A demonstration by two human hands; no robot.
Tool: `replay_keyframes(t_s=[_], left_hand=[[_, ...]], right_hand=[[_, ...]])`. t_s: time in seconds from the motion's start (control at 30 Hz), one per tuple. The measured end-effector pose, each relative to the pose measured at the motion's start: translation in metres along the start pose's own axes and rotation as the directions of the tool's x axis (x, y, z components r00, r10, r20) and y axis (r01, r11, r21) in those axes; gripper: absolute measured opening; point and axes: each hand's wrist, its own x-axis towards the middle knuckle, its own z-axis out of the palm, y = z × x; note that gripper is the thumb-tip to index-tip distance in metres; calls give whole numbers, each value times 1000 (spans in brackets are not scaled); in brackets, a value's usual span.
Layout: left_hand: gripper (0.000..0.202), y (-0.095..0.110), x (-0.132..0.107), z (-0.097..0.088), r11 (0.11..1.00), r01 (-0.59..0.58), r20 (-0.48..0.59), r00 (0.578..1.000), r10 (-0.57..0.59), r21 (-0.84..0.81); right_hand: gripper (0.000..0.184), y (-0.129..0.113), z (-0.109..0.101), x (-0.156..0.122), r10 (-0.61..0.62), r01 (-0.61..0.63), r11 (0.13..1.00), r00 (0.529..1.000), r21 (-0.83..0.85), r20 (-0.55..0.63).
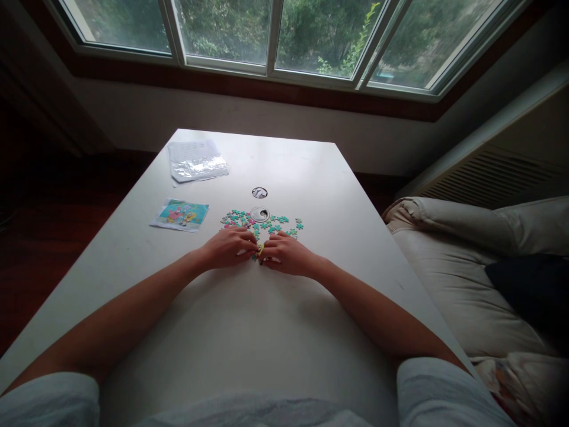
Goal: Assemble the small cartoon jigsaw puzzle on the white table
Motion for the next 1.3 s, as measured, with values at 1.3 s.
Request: replay_keyframes(t_s=[1.3], left_hand=[[42, -45, -12, 17, 967, 246, -212, 951, -227, 71]], right_hand=[[21, 31, 8, -10, 135, -128, 991, 959, 43, -250]])
